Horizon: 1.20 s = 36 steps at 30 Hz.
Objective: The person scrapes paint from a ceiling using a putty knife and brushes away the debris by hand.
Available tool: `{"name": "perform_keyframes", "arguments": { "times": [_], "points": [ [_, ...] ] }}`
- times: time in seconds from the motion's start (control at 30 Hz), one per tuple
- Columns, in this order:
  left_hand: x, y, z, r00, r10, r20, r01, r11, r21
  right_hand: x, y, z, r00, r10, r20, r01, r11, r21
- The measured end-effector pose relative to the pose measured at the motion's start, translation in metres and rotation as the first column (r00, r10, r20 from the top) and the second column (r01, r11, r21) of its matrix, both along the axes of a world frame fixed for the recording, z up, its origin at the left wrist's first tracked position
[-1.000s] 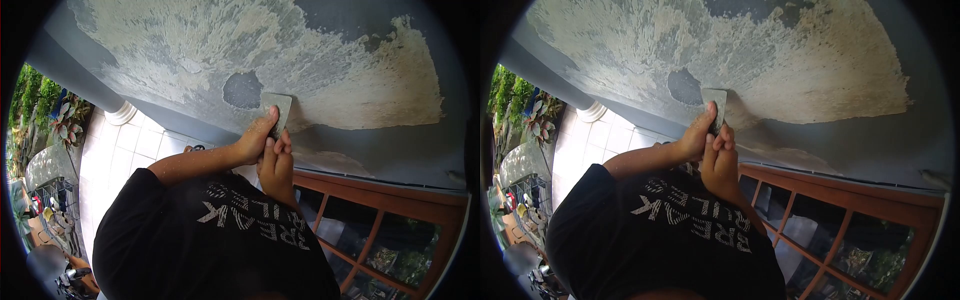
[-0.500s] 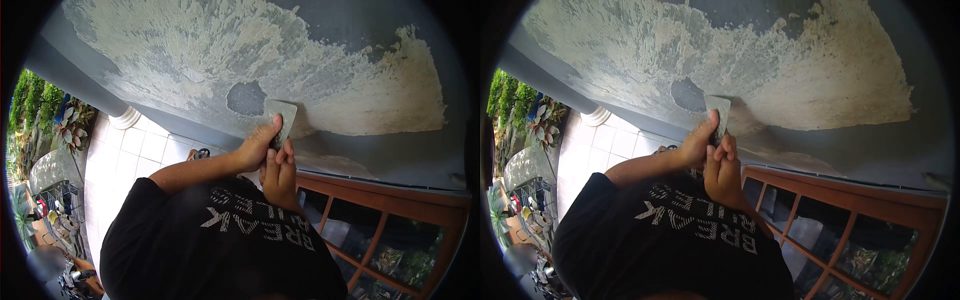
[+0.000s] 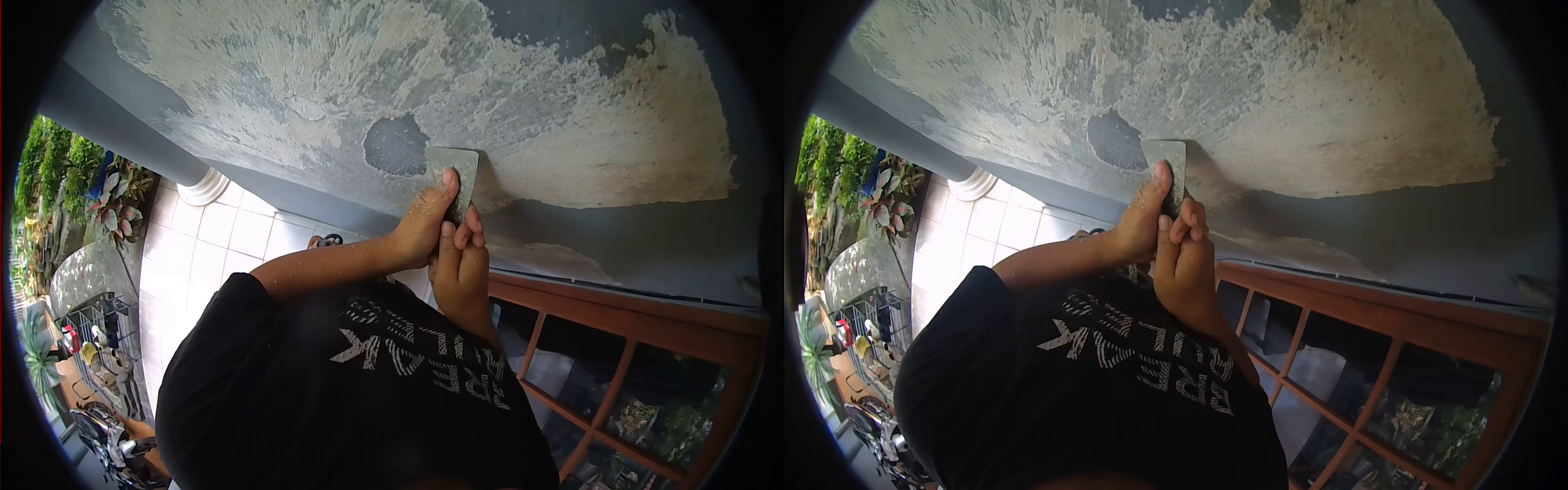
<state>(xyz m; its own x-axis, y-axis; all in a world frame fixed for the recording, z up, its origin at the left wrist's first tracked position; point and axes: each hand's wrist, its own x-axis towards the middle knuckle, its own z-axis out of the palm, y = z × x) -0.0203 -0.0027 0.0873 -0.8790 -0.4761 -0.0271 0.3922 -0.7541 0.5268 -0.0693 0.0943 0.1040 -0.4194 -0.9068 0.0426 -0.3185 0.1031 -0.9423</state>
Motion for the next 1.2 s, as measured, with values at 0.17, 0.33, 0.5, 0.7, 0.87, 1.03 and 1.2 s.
{"name": "perform_keyframes", "arguments": {
  "times": [0.17, 0.33, 0.5, 0.7, 0.87, 1.03, 1.2],
  "points": [
    [0.012, -0.009, 0.008, 0.994, 0.020, 0.107, 0.004, 0.975, -0.220, 0.003, -0.004, -0.010, 0.996, 0.010, -0.093, -0.021, 0.993, -0.120],
    [0.007, -0.004, 0.003, 0.996, 0.016, 0.089, -0.002, 0.988, -0.151, -0.002, -0.009, -0.001, 0.998, 0.018, -0.054, -0.022, 0.998, -0.057],
    [0.011, -0.013, 0.005, 0.992, 0.043, 0.120, -0.012, 0.968, -0.250, 0.010, -0.010, 0.006, 0.997, -0.063, -0.041, 0.060, 0.996, -0.070],
    [0.010, -0.004, 0.012, 0.998, -0.008, 0.055, 0.015, 0.991, -0.132, 0.005, -0.004, 0.005, 0.999, -0.014, 0.038, 0.016, 0.998, -0.053],
    [0.010, -0.019, 0.021, 0.997, 0.054, 0.052, -0.036, 0.953, -0.302, 0.005, -0.019, 0.011, 0.992, -0.061, -0.110, 0.046, 0.989, -0.137],
    [0.017, -0.014, 0.028, 1.000, 0.004, 0.007, -0.002, 0.964, -0.265, 0.015, -0.011, 0.029, 0.997, -0.065, -0.041, 0.060, 0.994, -0.094],
    [0.004, -0.010, 0.010, 0.996, -0.026, -0.084, 0.015, 0.990, -0.138, 0.001, -0.011, 0.017, 0.993, 0.005, -0.117, -0.013, 0.998, -0.062]
  ]
}}
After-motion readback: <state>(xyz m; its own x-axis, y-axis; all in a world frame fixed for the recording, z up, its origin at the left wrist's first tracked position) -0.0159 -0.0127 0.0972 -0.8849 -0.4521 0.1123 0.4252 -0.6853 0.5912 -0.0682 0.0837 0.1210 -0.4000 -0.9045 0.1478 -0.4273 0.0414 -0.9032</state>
